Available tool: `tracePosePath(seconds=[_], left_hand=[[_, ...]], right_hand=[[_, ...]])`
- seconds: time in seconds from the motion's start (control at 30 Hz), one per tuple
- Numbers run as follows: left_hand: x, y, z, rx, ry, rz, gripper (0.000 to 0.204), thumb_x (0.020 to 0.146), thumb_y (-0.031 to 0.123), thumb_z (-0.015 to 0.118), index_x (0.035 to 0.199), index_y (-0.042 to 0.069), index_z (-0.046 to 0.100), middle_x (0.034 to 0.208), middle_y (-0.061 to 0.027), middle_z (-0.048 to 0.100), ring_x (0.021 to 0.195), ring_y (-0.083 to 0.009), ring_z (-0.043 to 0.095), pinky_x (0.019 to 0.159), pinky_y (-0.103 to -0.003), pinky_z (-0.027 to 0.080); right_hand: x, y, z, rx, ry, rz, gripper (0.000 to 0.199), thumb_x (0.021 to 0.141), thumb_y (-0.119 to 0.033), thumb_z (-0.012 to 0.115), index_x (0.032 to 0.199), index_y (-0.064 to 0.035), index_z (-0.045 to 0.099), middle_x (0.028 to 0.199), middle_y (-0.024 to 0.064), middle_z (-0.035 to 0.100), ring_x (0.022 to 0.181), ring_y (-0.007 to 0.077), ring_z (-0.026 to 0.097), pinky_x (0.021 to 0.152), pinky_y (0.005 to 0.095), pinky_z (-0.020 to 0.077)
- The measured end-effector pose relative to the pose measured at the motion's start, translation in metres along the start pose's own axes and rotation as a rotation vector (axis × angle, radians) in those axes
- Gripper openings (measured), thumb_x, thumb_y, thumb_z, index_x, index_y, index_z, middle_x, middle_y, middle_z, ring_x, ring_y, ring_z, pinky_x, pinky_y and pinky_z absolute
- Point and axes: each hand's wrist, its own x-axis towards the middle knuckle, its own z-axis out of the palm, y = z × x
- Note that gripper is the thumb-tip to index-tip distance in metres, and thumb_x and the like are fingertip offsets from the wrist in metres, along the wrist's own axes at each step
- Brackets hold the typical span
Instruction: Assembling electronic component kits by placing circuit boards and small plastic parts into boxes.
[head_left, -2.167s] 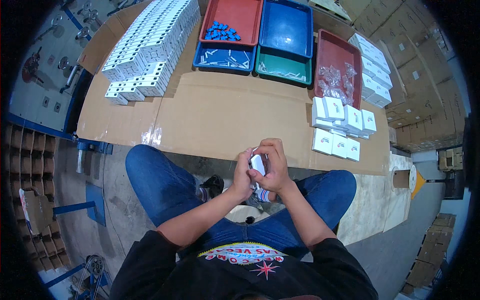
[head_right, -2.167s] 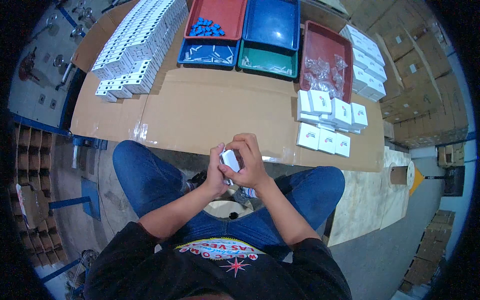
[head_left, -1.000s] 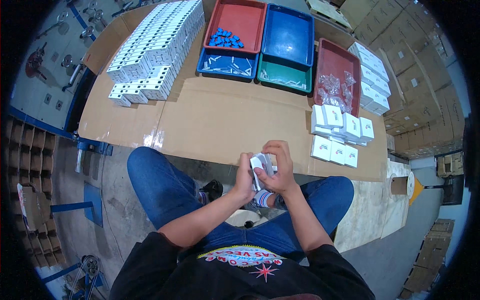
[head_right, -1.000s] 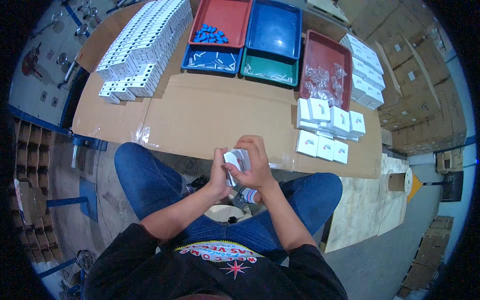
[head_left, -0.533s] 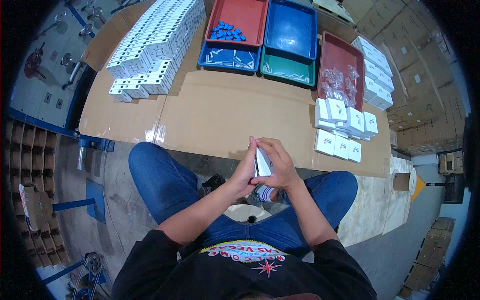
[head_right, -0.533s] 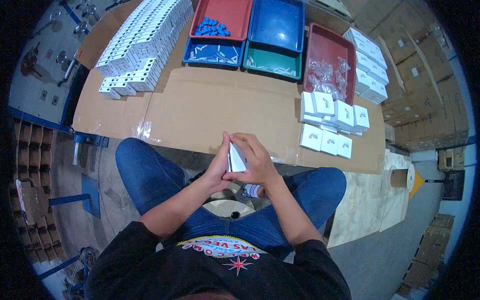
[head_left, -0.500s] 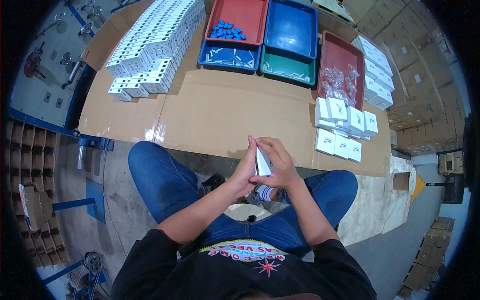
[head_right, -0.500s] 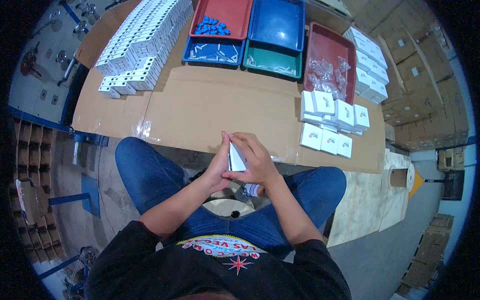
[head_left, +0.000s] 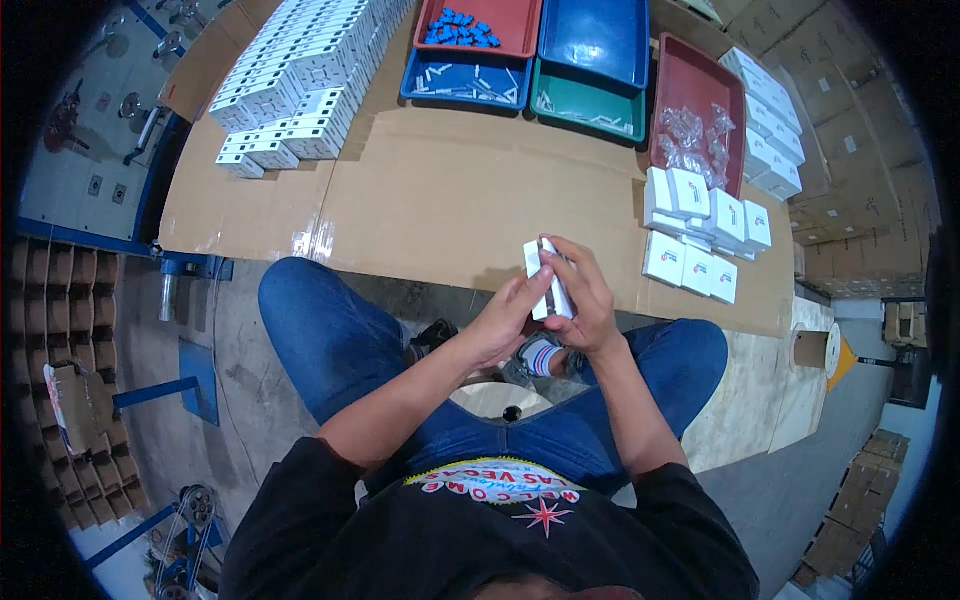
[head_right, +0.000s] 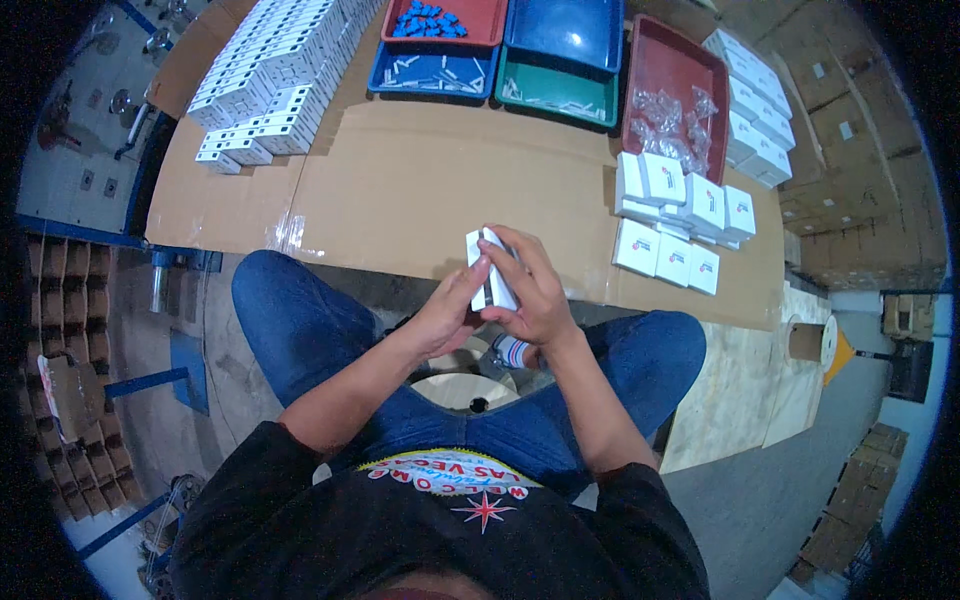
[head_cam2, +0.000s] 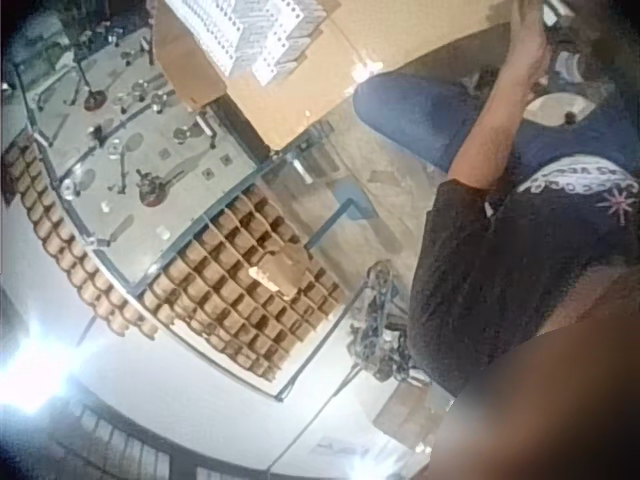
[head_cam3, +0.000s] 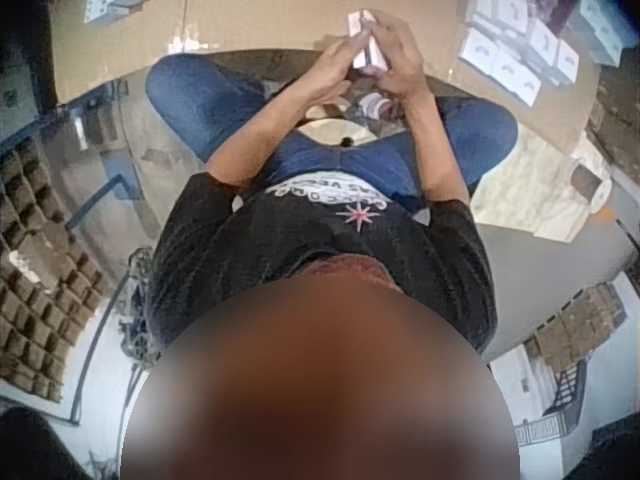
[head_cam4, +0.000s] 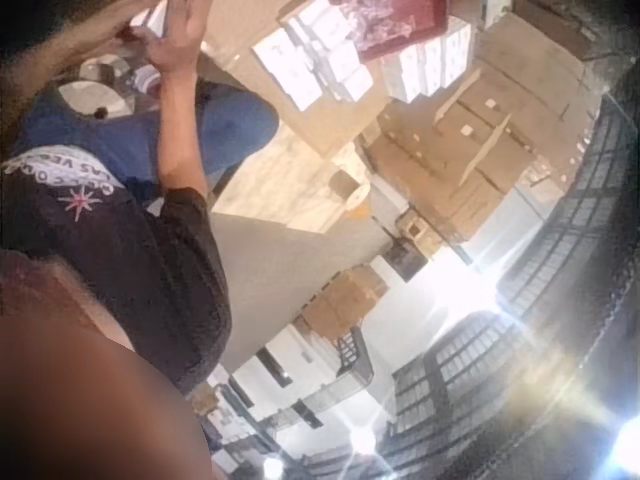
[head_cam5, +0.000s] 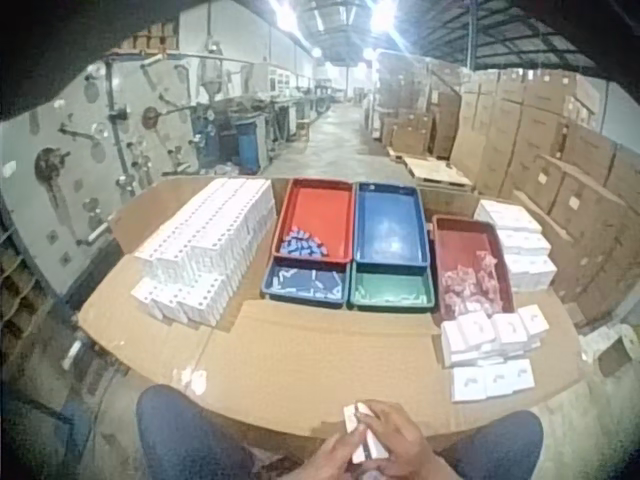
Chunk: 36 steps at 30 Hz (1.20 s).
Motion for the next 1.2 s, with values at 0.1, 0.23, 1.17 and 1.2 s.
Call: tracePosePath(seconds=[0.1,0.23,1.17,1.2], left_hand=[[0.001,-0.002,0.0,0.019,-0.017,0.004,0.052,0.106,0.048,0.05,0.133,0.003,0.053,0.118,-0.0083,0.064,0.108,-0.0156,0.064,0.095,-0.034,0.053],[0.004,-0.003,0.001,0.029,-0.043,0.016,0.053,0.107,0.047,0.048,0.135,0.002,0.052,0.122,-0.0108,0.064,0.112,-0.0192,0.064,0.1,-0.037,0.052],[0.019,0.01,-0.024,1.301,0.079,0.839,0.102,0.077,0.029,0.076,0.158,0.0,0.021,0.146,-0.0235,0.033,0.135,-0.0396,0.039,0.113,-0.046,0.036],[0.022,0.006,-0.025,1.294,0.114,0.875,0.103,0.079,0.038,0.076,0.158,-0.001,0.021,0.144,-0.0236,0.034,0.134,-0.0402,0.039,0.113,-0.047,0.036]], right_hand=[[-0.002,0.0,-0.003,0.048,0.069,-0.024,0.073,0.096,-0.059,0.057,0.132,0.0042,0.06,0.132,0.0272,0.058,0.115,0.0408,0.061,0.096,0.0451,0.051],[-0.005,0.0,-0.005,0.093,0.089,0.025,0.073,0.096,-0.059,0.057,0.132,0.0042,0.06,0.132,0.027,0.058,0.116,0.0409,0.061,0.097,0.0453,0.051],[-0.01,-0.016,0.011,1.04,-0.042,1.05,0.059,0.109,-0.035,0.047,0.161,-0.0113,0.031,0.142,0.0062,0.053,0.122,0.0129,0.054,0.106,0.0312,0.0419],[-0.01,-0.017,0.015,0.973,-0.019,0.961,0.06,0.109,-0.036,0.046,0.161,-0.0095,0.029,0.144,0.0068,0.052,0.126,0.014,0.051,0.108,0.0315,0.0403]])
